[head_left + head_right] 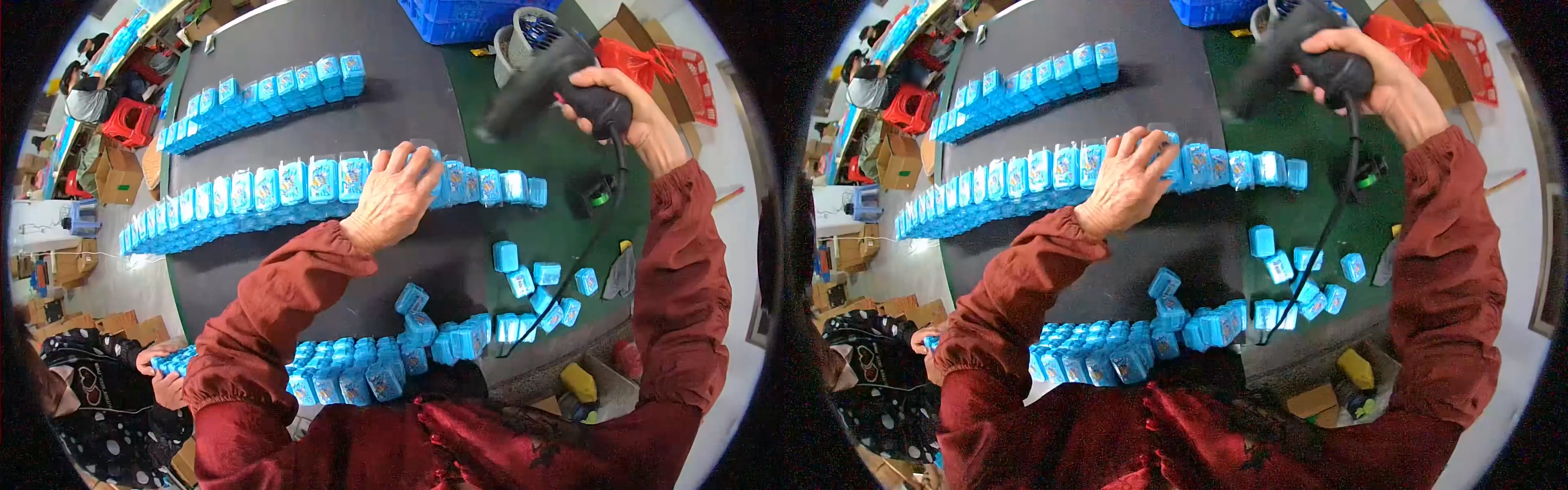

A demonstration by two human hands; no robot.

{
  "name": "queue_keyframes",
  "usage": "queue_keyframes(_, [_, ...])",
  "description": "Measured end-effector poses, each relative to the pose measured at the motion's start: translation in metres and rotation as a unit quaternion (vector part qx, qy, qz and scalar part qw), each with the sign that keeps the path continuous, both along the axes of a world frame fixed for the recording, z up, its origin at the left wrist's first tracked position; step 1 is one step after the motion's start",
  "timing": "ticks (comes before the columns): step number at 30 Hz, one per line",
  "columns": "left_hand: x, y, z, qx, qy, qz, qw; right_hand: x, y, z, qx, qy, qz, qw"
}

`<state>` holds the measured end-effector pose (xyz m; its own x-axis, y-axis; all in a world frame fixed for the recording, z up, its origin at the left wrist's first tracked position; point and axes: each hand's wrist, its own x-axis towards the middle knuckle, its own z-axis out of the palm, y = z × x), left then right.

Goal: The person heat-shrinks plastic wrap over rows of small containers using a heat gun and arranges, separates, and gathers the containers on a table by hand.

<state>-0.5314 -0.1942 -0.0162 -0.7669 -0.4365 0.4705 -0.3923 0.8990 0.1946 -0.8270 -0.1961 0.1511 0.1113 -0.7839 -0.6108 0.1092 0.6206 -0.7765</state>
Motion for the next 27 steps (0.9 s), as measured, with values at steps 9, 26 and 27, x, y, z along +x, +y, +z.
queue_keyframes(9, [-0.002, -0.001, 0.000, -0.039, -0.008, -0.011, 0.999, -0.003, -0.001, -0.019, -0.017, 0.063, -0.121, 0.990])
queue_keyframes(26, [0.007, -0.001, 0.001, -0.042, -0.036, -0.012, 0.998, 0.017, 0.016, 0.021, 0.004, 0.041, -0.035, 0.999])
queue_keyframes(27, [0.008, -0.002, 0.000, -0.045, -0.035, -0.013, 0.998, 0.016, 0.017, 0.018, 0.005, 0.048, -0.046, 0.998])
